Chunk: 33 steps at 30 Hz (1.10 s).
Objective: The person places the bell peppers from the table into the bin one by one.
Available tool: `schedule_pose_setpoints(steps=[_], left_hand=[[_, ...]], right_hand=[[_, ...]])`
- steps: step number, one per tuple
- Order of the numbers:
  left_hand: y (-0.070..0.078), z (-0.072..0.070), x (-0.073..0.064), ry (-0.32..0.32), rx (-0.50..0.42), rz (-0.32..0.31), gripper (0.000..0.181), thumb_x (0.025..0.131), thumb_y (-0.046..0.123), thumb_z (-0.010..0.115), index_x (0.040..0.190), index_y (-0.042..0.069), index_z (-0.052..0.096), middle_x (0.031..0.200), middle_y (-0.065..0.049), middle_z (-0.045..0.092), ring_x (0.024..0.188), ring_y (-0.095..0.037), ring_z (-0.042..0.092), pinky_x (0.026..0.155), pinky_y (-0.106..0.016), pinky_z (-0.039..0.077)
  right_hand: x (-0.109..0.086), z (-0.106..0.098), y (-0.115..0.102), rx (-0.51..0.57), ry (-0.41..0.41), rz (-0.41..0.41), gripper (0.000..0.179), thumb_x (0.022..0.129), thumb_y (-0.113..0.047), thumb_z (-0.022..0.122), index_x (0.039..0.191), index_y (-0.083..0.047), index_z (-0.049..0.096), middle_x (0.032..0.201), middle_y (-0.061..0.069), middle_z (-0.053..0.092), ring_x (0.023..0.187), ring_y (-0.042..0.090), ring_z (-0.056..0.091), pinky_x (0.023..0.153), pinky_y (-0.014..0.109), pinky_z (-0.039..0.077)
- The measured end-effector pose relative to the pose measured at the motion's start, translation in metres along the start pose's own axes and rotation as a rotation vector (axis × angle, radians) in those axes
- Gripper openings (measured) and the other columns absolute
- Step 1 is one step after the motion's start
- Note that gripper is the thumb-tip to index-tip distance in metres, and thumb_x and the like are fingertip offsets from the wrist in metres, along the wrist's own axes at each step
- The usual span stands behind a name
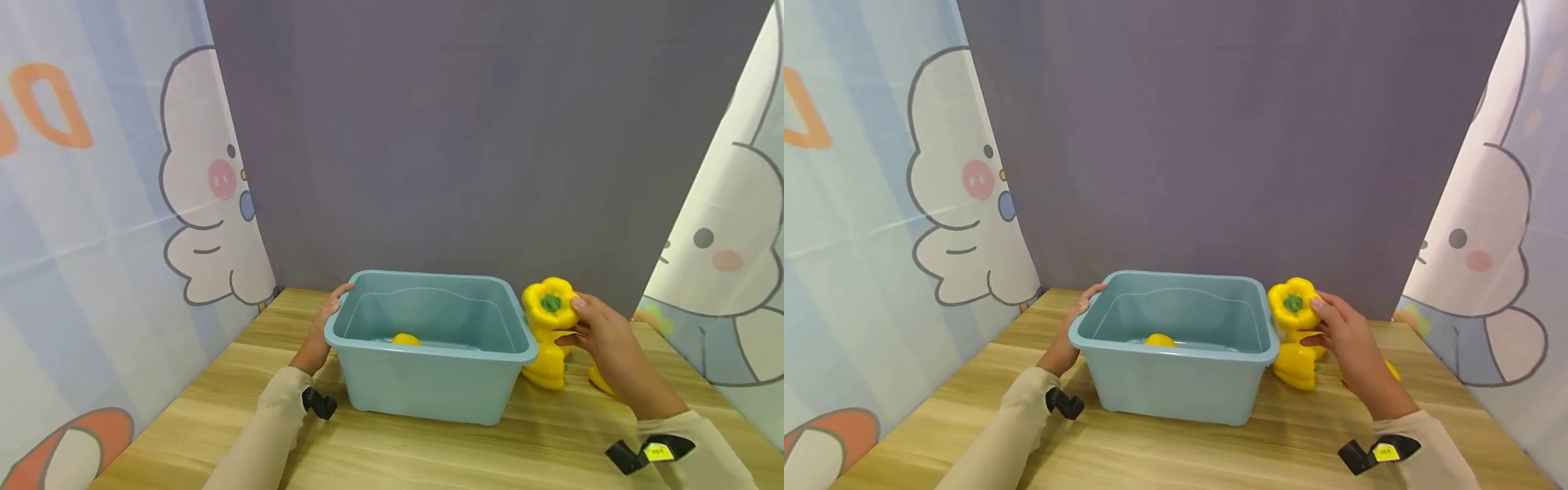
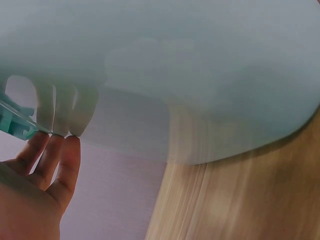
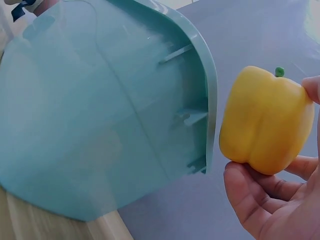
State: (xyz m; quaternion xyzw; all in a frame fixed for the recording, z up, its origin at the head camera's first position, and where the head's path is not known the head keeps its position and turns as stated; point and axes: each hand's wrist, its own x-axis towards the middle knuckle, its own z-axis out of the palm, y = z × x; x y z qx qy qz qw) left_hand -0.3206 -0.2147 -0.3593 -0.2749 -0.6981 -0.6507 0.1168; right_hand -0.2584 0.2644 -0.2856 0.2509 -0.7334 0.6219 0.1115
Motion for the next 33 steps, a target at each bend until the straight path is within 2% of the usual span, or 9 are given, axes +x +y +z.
schedule_pose_setpoints(steps=[8,15,19,25,33], left_hand=[[-0.001,0.001,0.002,0.008,-0.018,0.024,0.055,0.107,0.038,0.029,0.153,0.008,0.033,0.15,-0.022,0.038,0.128,-0.048,0.04,0.098,-0.052,0.043],[-0.002,-0.001,0.004,-0.004,-0.027,0.022,0.058,0.106,0.04,0.03,0.153,0.007,0.033,0.149,-0.025,0.038,0.127,-0.049,0.04,0.099,-0.057,0.041],[-0.004,-0.005,0.002,-0.006,-0.009,0.034,0.057,0.107,0.04,0.028,0.153,0.008,0.033,0.149,-0.024,0.038,0.127,-0.05,0.041,0.099,-0.058,0.042],[-0.003,-0.006,0.001,-0.004,0.0,0.047,0.055,0.107,0.038,0.027,0.153,0.007,0.033,0.15,-0.022,0.039,0.129,-0.047,0.042,0.099,-0.057,0.041],[0.0,-0.002,0.004,0.008,-0.01,0.043,0.058,0.106,0.038,0.029,0.153,0.005,0.033,0.151,-0.023,0.038,0.129,-0.047,0.04,0.101,-0.058,0.04]], right_hand=[[0.023,0.014,-0.012,0.007,-0.004,0.09,0.032,0.108,-0.037,0.043,0.124,-0.01,0.052,0.11,0.002,0.061,0.094,0.014,0.067,0.076,0.03,0.057],[0.038,0.022,-0.021,-0.154,-0.027,0.125,0.056,0.106,-0.048,0.041,0.136,-0.001,0.045,0.113,0.004,0.062,0.097,0.022,0.067,0.078,0.032,0.057],[0.047,0.027,-0.024,-0.197,-0.066,0.141,0.066,0.105,-0.052,0.04,0.14,0.005,0.041,0.115,0.008,0.061,0.099,0.026,0.067,0.08,0.034,0.057],[0.056,0.032,-0.03,-0.203,-0.114,0.147,0.067,0.105,-0.052,0.042,0.141,0.005,0.042,0.116,0.012,0.059,0.095,0.027,0.067,0.079,0.035,0.057],[0.069,0.032,-0.043,-0.28,-0.165,0.163,0.065,0.105,-0.05,0.044,0.146,0.0,0.043,0.12,0.017,0.057,0.099,0.033,0.065,0.08,0.035,0.057]])
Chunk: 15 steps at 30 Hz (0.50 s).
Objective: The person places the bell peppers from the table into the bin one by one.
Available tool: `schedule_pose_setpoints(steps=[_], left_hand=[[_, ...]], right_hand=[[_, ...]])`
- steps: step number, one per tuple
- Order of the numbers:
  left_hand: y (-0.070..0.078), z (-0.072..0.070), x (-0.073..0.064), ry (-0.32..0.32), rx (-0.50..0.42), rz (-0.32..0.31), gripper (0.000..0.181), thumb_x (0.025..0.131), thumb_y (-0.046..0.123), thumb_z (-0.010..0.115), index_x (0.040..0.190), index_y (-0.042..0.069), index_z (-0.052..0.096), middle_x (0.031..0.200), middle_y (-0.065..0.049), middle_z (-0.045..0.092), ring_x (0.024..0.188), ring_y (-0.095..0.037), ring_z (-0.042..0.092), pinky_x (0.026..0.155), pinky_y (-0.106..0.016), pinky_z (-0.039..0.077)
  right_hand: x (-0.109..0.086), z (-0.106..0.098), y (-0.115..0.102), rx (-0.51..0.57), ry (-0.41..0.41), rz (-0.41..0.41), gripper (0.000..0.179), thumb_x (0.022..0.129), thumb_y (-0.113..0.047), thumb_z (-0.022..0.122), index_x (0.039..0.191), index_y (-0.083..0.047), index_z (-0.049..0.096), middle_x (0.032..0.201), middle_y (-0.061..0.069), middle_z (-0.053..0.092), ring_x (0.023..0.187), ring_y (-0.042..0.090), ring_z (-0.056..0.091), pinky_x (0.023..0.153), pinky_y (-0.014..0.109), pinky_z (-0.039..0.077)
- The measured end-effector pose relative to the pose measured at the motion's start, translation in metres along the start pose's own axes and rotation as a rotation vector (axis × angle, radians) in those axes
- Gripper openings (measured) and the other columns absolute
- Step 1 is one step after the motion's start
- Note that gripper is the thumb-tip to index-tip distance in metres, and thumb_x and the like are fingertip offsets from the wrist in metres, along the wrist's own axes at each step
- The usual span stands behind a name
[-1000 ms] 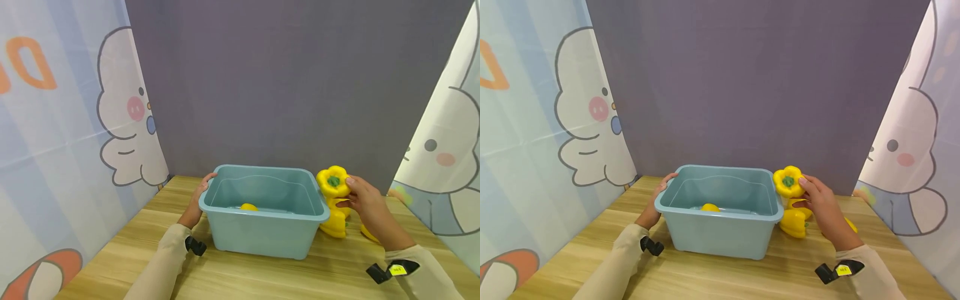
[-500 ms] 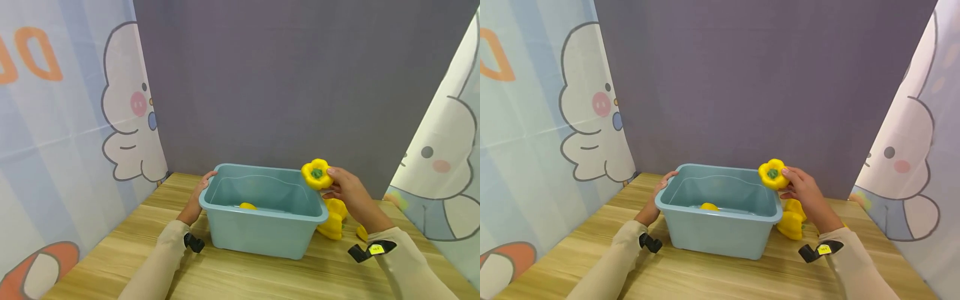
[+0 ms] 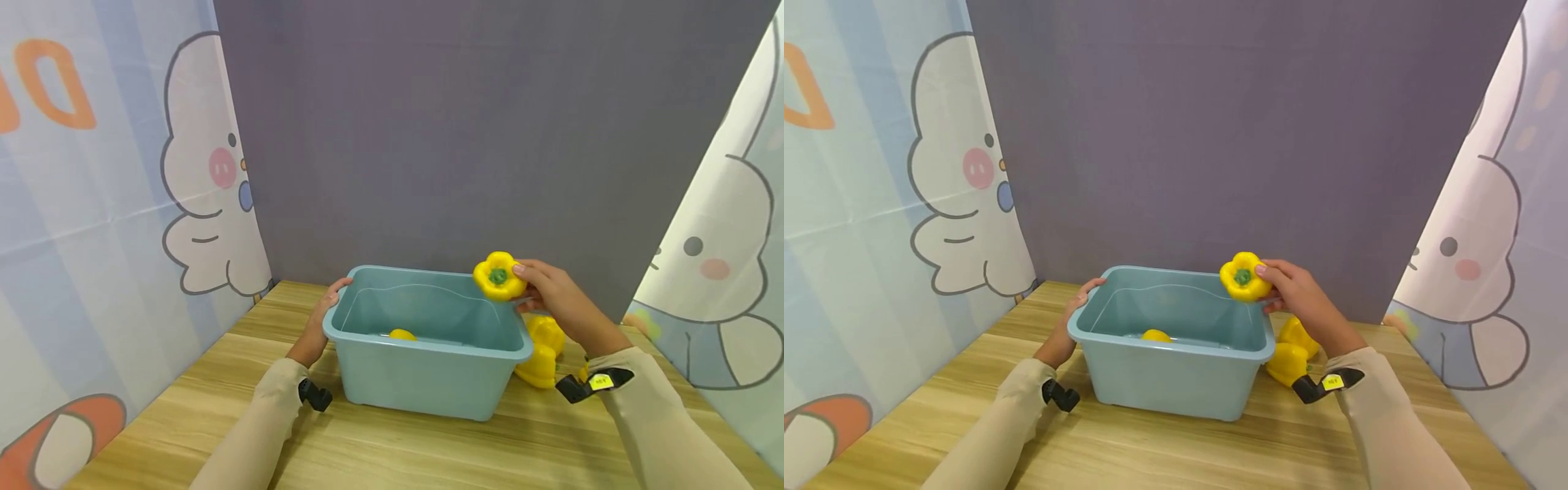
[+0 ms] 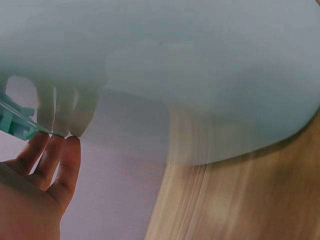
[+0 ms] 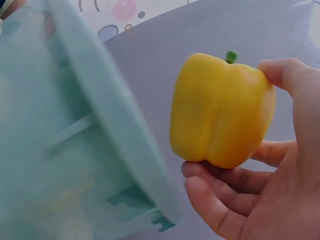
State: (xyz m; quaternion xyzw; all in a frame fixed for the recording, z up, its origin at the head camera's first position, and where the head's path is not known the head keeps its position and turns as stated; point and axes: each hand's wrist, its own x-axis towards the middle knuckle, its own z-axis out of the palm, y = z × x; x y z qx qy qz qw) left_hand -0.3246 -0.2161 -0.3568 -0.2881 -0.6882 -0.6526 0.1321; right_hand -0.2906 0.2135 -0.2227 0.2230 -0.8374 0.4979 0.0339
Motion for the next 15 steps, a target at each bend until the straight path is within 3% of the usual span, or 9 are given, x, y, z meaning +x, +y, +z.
schedule_pose_setpoints(steps=[6,15], left_hand=[[-0.001,-0.002,-0.002,-0.008,0.022,0.003,0.056,0.108,0.038,0.027,0.153,0.006,0.033,0.152,-0.022,0.037,0.13,-0.048,0.039,0.101,-0.056,0.041],[0.001,-0.001,0.0,-0.013,-0.001,0.002,0.059,0.106,0.042,0.029,0.153,0.006,0.033,0.152,-0.023,0.036,0.131,-0.048,0.039,0.101,-0.064,0.036]], right_hand=[[0.011,-0.002,-0.006,-0.02,-0.044,0.029,0.063,0.103,-0.052,0.047,0.143,-0.002,0.047,0.118,0.018,0.059,0.102,0.039,0.062,0.081,0.037,0.057],[0.027,0.001,-0.005,-0.047,-0.11,0.077,0.063,0.101,-0.054,0.051,0.14,-0.004,0.051,0.114,0.019,0.057,0.101,0.041,0.059,0.081,0.036,0.056]])
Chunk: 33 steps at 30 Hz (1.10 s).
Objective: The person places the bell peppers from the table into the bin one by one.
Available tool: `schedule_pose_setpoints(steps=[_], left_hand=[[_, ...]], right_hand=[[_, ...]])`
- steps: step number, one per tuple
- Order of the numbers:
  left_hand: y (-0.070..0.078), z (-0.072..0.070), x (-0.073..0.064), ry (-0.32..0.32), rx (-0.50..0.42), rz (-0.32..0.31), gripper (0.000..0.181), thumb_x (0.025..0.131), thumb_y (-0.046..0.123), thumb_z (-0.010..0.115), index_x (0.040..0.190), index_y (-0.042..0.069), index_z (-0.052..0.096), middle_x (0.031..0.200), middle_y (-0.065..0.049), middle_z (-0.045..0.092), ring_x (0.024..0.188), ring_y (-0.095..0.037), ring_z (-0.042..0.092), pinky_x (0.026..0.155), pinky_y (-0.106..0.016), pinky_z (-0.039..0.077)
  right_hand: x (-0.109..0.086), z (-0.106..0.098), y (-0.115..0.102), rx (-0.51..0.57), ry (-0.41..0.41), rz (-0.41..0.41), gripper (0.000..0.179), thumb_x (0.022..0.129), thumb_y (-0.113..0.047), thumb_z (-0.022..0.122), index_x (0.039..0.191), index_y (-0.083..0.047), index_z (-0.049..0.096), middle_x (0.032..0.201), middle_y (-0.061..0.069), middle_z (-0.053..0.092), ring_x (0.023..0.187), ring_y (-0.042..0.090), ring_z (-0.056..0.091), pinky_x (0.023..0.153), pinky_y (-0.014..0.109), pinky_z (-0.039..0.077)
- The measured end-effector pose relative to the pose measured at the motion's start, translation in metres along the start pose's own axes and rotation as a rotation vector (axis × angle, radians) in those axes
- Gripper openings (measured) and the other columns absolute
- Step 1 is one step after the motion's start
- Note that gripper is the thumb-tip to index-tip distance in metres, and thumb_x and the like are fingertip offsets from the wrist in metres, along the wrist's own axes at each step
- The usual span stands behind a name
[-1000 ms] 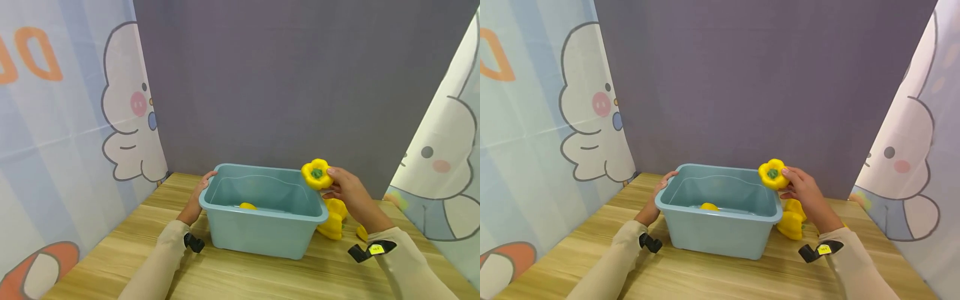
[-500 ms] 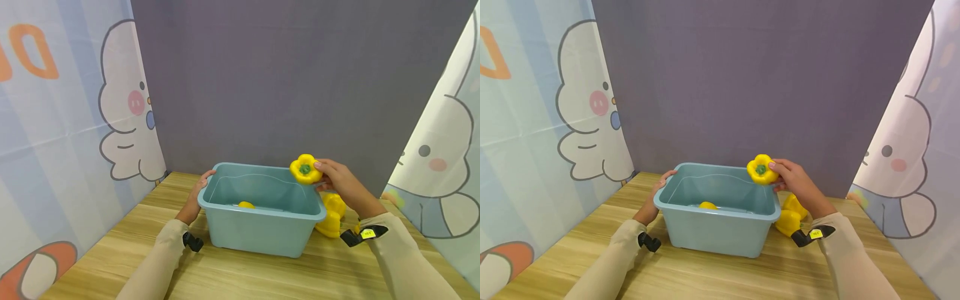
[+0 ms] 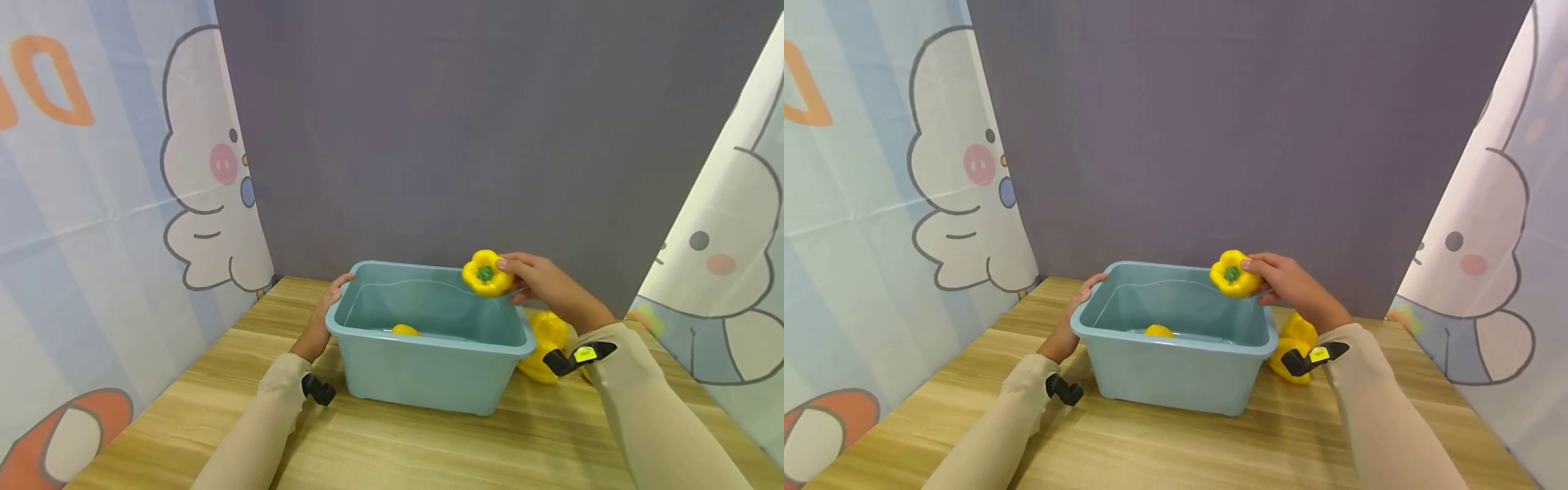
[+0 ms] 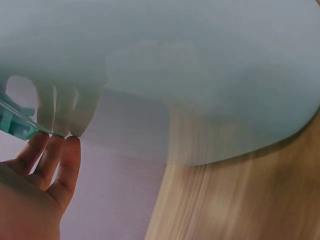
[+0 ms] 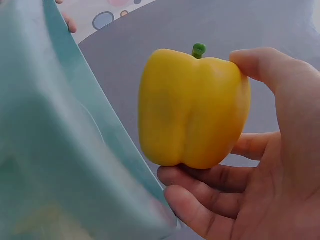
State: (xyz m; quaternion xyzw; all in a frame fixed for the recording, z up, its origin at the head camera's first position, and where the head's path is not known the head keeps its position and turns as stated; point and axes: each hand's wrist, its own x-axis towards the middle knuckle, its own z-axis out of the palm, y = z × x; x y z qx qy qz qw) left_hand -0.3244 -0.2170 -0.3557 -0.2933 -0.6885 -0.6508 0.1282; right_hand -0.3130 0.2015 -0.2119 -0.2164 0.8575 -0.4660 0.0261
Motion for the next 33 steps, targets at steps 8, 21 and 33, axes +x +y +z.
schedule_pose_setpoints(steps=[8,21,33], left_hand=[[0.001,-0.001,0.002,0.012,0.004,-0.019,0.055,0.107,0.036,0.027,0.153,0.007,0.033,0.151,-0.024,0.036,0.128,-0.051,0.039,0.1,-0.062,0.038],[0.007,0.002,0.0,0.012,-0.008,-0.044,0.053,0.109,0.032,0.025,0.155,0.007,0.031,0.154,-0.02,0.033,0.133,-0.047,0.037,0.103,-0.066,0.032],[0.001,-0.002,0.003,0.011,-0.012,-0.023,0.058,0.106,0.041,0.03,0.153,0.008,0.033,0.15,-0.023,0.038,0.127,-0.049,0.041,0.099,-0.061,0.039]], right_hand=[[0.015,0.004,-0.007,-0.008,-0.052,-0.004,0.06,0.1,-0.057,0.05,0.131,-0.005,0.056,0.113,0.019,0.054,0.105,0.04,0.059,0.084,0.04,0.055],[0.034,0.013,-0.013,0.002,-0.093,0.037,0.063,0.098,-0.059,0.053,0.131,-0.006,0.056,0.119,0.018,0.052,0.105,0.036,0.059,0.087,0.043,0.055],[0.055,0.025,-0.022,-0.047,-0.118,0.104,0.064,0.098,-0.055,0.054,0.141,-0.008,0.051,0.129,0.017,0.051,0.108,0.036,0.061,0.085,0.041,0.055]])
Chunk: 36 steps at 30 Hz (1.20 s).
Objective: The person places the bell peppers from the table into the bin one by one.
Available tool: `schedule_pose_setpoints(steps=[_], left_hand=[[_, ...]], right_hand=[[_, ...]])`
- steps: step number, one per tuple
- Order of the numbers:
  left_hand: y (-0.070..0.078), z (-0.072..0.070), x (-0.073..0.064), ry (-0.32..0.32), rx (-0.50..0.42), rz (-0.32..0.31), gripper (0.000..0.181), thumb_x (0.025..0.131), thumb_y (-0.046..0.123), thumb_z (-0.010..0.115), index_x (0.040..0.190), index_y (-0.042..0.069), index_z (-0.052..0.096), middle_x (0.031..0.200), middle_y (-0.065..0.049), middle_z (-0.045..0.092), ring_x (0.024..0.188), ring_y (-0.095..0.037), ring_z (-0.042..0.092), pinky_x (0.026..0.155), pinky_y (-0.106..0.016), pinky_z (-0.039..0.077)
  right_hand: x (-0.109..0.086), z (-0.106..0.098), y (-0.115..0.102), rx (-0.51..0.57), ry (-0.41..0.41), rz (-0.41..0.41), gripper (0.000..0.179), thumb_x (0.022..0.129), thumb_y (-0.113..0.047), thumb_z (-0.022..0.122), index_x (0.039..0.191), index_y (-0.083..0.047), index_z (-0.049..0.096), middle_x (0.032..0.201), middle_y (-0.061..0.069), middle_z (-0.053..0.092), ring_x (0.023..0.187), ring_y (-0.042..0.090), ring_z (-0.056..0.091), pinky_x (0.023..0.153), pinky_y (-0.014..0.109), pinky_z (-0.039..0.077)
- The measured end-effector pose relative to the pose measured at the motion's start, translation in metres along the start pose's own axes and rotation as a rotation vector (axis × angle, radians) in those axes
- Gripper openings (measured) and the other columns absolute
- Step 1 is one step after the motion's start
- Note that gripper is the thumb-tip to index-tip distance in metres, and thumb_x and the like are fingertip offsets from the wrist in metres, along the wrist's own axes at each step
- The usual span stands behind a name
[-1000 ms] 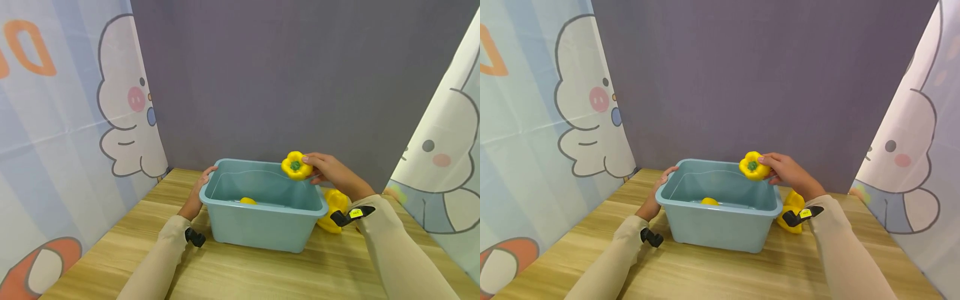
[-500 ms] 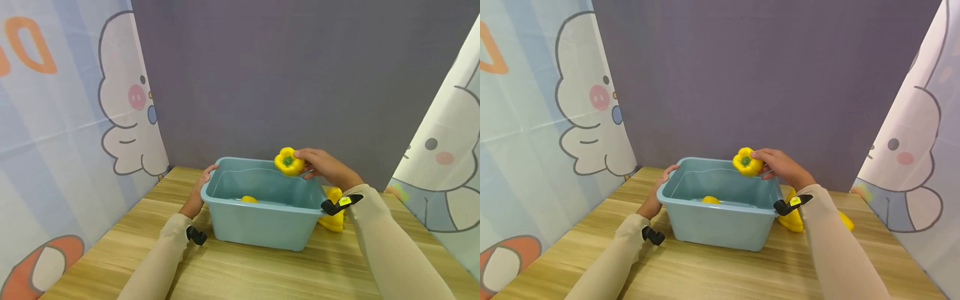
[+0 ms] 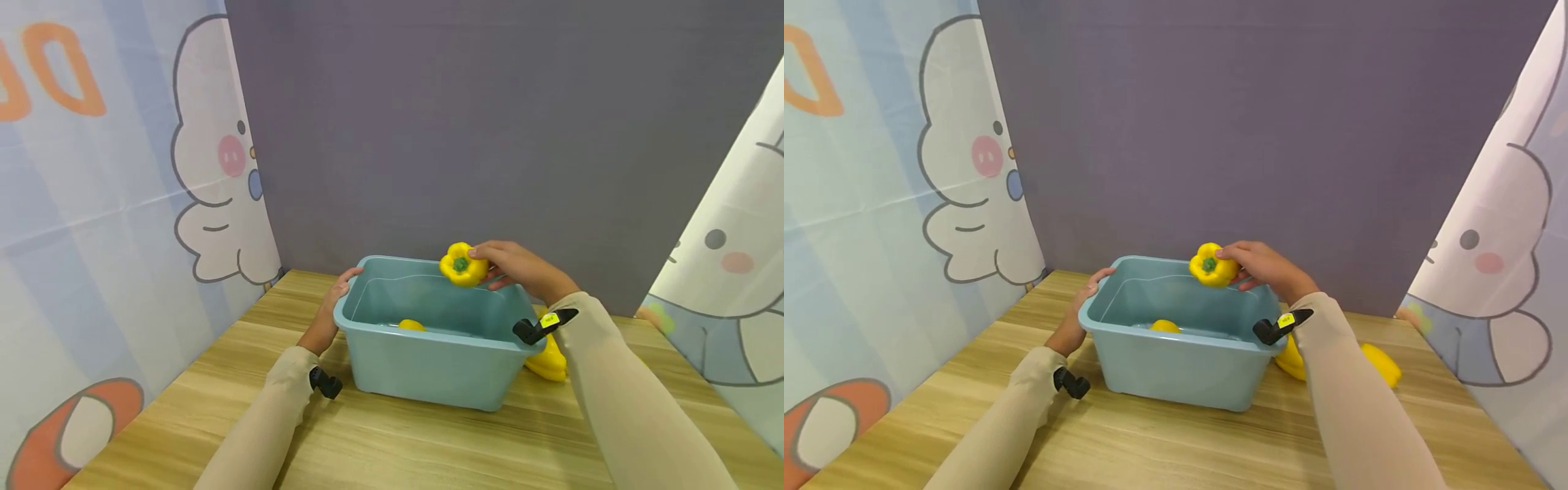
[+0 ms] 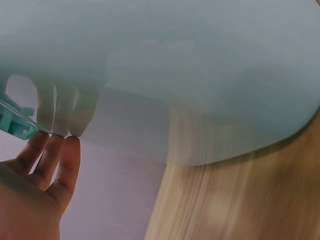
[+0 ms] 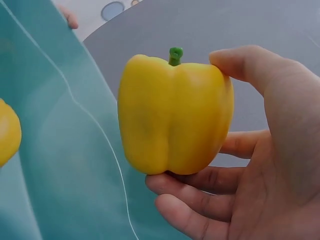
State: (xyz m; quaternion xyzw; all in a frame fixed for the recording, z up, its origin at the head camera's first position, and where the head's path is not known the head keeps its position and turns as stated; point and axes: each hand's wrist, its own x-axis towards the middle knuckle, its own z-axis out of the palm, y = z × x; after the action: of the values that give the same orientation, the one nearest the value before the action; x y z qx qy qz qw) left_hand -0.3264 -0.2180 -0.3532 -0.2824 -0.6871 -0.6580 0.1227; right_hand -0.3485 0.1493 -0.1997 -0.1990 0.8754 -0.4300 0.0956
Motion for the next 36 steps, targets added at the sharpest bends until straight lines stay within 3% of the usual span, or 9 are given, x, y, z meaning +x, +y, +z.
schedule_pose_setpoints(steps=[11,25,36], left_hand=[[0.0,0.001,0.003,-0.007,-0.012,0.012,0.057,0.106,0.039,0.029,0.153,0.008,0.032,0.151,-0.023,0.036,0.13,-0.048,0.039,0.101,-0.064,0.036],[-0.001,0.002,0.002,-0.013,-0.011,0.021,0.059,0.106,0.043,0.03,0.154,0.009,0.033,0.152,-0.021,0.037,0.131,-0.047,0.041,0.101,-0.068,0.034],[-0.002,0.0,0.002,-0.01,0.005,0.025,0.057,0.106,0.038,0.03,0.153,0.006,0.034,0.151,-0.022,0.037,0.131,-0.046,0.04,0.101,-0.066,0.034]], right_hand=[[0.01,0.005,-0.01,-0.089,-0.031,-0.01,0.065,0.096,-0.057,0.058,0.14,-0.01,0.053,0.127,0.015,0.057,0.107,0.034,0.062,0.085,0.041,0.054],[0.021,0.012,-0.008,-0.105,-0.042,-0.035,0.065,0.096,-0.054,0.059,0.142,-0.008,0.052,0.127,0.015,0.057,0.106,0.033,0.062,0.086,0.044,0.054],[0.035,0.026,-0.011,-0.225,-0.082,-0.009,0.072,0.093,-0.054,0.062,0.146,-0.009,0.047,0.134,0.015,0.054,0.104,0.033,0.06,0.082,0.04,0.055]])
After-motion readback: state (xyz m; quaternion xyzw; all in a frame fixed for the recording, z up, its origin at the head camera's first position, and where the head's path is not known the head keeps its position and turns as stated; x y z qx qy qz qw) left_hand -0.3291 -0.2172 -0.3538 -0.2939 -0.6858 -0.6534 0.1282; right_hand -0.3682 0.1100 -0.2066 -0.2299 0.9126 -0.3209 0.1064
